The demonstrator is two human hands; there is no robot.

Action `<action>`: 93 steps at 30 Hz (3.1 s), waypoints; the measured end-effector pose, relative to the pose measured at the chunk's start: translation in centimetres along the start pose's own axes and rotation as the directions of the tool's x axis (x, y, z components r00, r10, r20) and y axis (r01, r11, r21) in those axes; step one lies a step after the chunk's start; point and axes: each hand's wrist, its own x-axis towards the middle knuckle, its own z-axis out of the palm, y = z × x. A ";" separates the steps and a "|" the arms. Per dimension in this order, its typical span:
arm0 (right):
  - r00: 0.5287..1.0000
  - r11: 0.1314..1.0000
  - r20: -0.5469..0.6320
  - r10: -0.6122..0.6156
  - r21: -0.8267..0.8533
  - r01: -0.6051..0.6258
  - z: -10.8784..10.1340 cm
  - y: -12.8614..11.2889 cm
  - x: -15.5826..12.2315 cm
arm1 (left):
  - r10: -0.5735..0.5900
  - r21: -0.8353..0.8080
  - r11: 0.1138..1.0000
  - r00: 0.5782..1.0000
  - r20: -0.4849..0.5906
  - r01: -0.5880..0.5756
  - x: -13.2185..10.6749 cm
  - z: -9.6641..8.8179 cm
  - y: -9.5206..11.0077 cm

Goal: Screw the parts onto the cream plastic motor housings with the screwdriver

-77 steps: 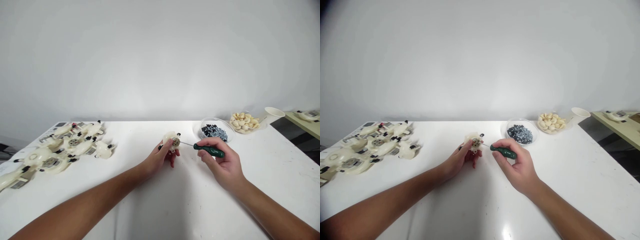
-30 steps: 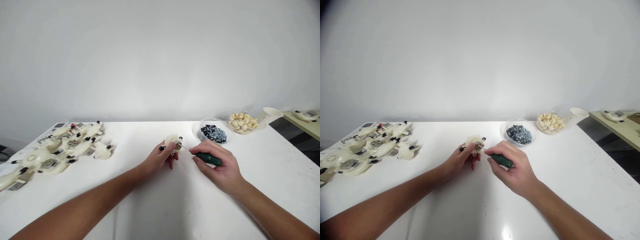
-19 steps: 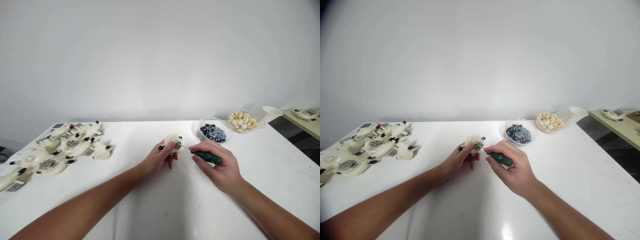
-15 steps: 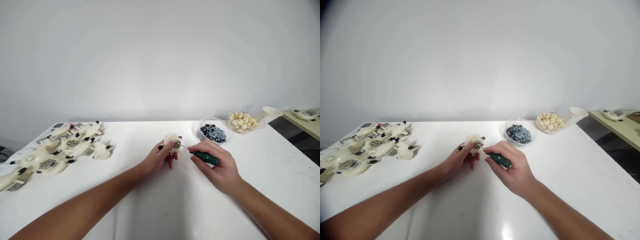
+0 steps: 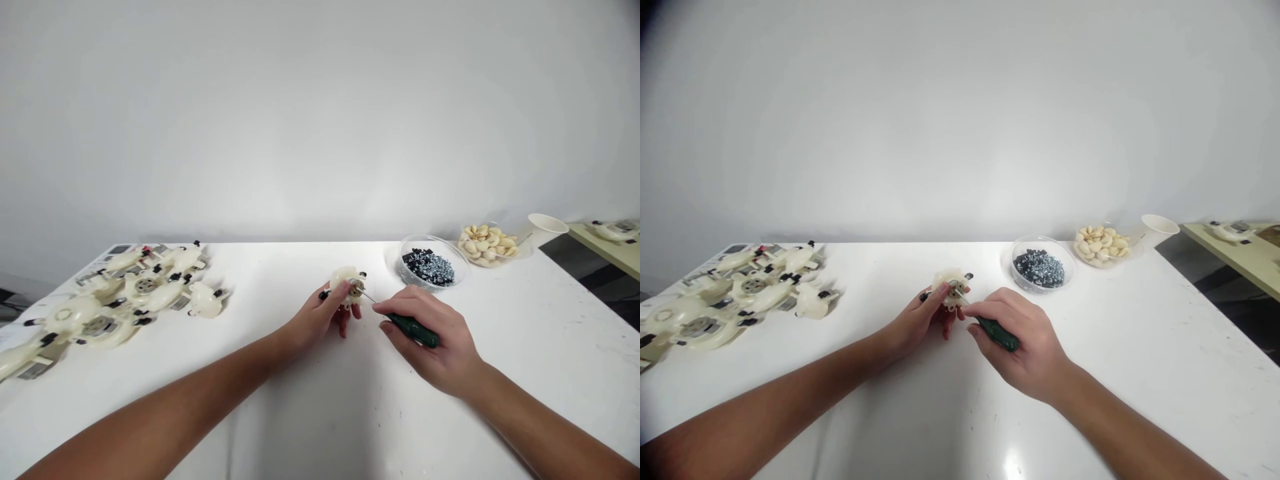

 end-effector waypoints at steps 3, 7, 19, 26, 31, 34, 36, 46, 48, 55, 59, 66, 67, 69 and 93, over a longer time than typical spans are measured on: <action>1.000 1.000 0.002 -0.020 -0.005 0.020 -0.2 0.0 0.0 | -0.038 -0.145 0.989 0.999 -0.037 0.033 0.2 -0.3 0.2; 1.000 1.000 -0.012 -0.014 -0.020 0.014 -0.1 0.1 0.0 | -0.064 -0.266 0.961 0.997 0.037 0.071 0.4 -0.8 0.6; 1.000 1.000 -0.009 -0.027 0.012 0.027 -0.2 -0.1 0.0 | -0.084 -0.233 0.967 0.993 0.083 0.102 0.2 -0.9 0.2; 1.000 1.000 0.021 -0.021 0.015 0.021 0.0 0.0 0.0 | -0.089 -0.181 0.979 0.995 0.050 0.097 0.2 -0.9 -0.3; 0.999 1.000 0.032 -0.026 0.008 0.026 0.0 -0.1 0.0 | -0.095 -0.080 0.992 0.995 0.027 0.097 -0.1 -0.7 -0.1; 0.999 1.000 0.042 -0.021 0.011 0.021 0.0 -0.1 -0.1 | -0.086 -0.005 0.996 0.996 0.001 0.086 -0.3 -0.6 -0.3; 0.998 1.000 0.054 -0.011 0.008 0.011 0.0 -0.1 -0.1 | -0.082 0.042 0.996 0.997 -0.006 0.082 -0.4 -0.6 -0.5; 0.999 0.999 0.016 -0.047 0.002 0.047 0.0 -0.4 0.1 | -0.081 0.053 0.995 0.997 -0.016 0.082 -0.4 -0.4 0.0; 0.998 0.998 -0.012 -0.067 -0.010 0.066 -0.3 -0.7 0.0 | -0.088 0.033 0.996 0.996 -0.021 0.088 -0.3 -0.3 0.2; 0.998 0.998 0.005 -0.064 -0.026 0.064 -0.4 -0.9 0.0 | -0.118 -0.196 0.973 0.992 0.050 0.125 0.0 -0.8 -0.1; 0.997 0.997 0.042 -0.065 -0.024 0.066 0.1 -0.8 -0.1 | -0.130 -0.185 0.974 0.991 0.013 0.130 -0.1 -1.0 -0.3; 0.999 0.999 0.015 -0.041 0.034 0.040 0.0 -0.6 -0.4 | -0.141 -0.095 0.985 0.990 0.025 0.143 -0.4 -1.0 0.1; 0.999 0.998 0.019 -0.040 0.039 0.040 0.0 -0.6 -0.4 | -0.139 -0.087 0.986 0.990 0.020 0.140 -0.4 -0.9 0.2; 0.999 0.998 0.039 -0.036 0.044 0.034 0.0 -0.5 -0.4 | -0.131 -0.071 0.989 0.991 0.008 0.132 -0.4 -0.8 0.2; 1.000 0.999 0.017 0.001 -0.041 0.000 0.0 -0.7 -0.4 | -0.038 0.141 0.989 0.999 -0.030 0.042 -0.7 -0.4 -0.8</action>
